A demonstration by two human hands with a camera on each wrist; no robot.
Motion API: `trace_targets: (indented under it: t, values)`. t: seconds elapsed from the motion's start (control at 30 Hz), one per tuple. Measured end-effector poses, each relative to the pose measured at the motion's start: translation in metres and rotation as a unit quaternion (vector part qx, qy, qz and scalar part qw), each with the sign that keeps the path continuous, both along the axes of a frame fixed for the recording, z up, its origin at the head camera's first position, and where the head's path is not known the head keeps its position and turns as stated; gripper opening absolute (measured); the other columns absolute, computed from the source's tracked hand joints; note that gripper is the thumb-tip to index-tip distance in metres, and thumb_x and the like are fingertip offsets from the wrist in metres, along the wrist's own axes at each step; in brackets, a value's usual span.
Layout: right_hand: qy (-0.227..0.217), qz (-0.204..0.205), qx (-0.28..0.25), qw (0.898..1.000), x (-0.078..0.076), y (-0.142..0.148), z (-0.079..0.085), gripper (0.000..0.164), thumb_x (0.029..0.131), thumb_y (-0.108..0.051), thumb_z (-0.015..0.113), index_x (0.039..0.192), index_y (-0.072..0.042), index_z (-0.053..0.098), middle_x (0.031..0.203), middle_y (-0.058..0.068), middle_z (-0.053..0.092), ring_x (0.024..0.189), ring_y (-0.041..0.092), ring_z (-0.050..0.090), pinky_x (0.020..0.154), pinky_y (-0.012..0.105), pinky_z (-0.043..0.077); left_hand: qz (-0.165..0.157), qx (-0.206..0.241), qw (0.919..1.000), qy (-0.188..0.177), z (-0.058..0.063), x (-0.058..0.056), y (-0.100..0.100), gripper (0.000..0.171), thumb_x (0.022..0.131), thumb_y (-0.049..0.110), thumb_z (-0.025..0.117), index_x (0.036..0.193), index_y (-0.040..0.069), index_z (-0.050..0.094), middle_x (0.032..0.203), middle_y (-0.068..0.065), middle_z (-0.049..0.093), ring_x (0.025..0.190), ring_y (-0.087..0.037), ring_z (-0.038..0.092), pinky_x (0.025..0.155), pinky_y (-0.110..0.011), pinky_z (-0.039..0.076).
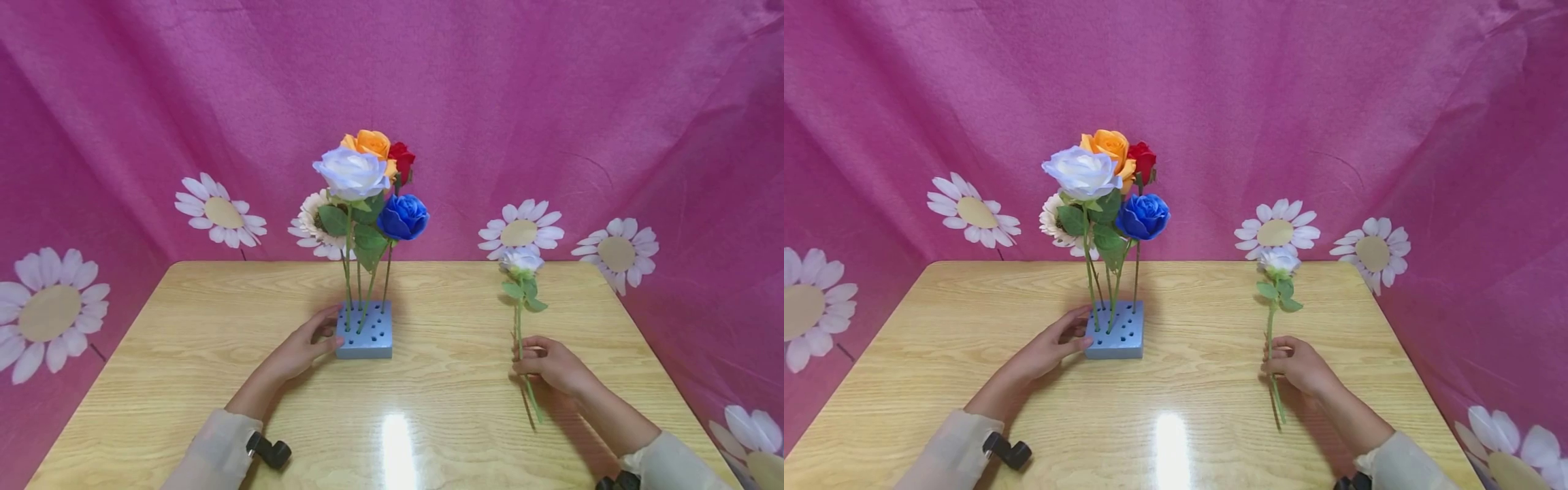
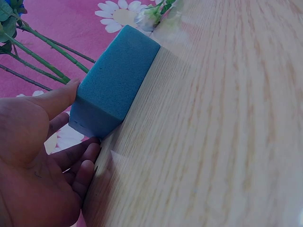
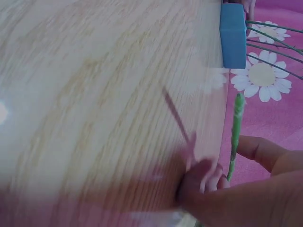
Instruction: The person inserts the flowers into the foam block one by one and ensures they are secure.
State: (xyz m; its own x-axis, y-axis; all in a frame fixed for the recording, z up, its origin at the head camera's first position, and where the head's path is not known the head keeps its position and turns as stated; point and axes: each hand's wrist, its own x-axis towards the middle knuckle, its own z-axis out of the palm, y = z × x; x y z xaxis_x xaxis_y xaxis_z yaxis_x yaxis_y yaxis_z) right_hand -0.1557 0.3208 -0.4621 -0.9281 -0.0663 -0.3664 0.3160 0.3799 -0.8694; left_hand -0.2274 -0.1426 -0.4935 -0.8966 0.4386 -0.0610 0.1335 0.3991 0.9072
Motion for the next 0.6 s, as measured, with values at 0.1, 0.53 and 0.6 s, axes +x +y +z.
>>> trace_targets:
  t: [0.1,0.53,0.6]
  values:
    - [-0.016,0.008,-0.08,0.997,0.0013,-0.0021,-0.0015,0.054,0.098,-0.001,0.064,0.14,0.015,0.035,0.112,0.014,0.071,0.091,0.014,0.069,0.077,0.034,0.059,-0.001,0.002,1.0,-0.002,0.0004,0.0001,-0.0002,0.07,0.103,0.022,0.066,0.163,0.012,0.03,0.154,-0.022,0.045,0.132,-0.038,0.05,0.111,-0.053,0.037]
    - [-0.052,-0.004,-0.179,0.983,0.0005,-0.0085,-0.0068,0.061,0.102,-0.003,0.058,0.148,0.014,0.022,0.106,0.013,0.073,0.089,0.022,0.075,0.082,0.04,0.061,-0.004,0.004,1.0,0.0,0.0014,0.0011,-0.0002,0.07,0.103,0.022,0.065,0.163,0.012,0.03,0.154,-0.022,0.045,0.131,-0.038,0.05,0.109,-0.052,0.039]
    - [-0.051,-0.005,-0.178,0.983,0.0006,-0.0093,-0.0068,0.06,0.103,-0.003,0.057,0.147,0.014,0.022,0.107,0.014,0.074,0.089,0.022,0.075,0.082,0.039,0.061,-0.005,0.007,1.0,-0.001,0.0013,0.0012,-0.0003,0.07,0.103,0.021,0.065,0.163,0.012,0.029,0.154,-0.023,0.046,0.131,-0.038,0.05,0.109,-0.052,0.039]
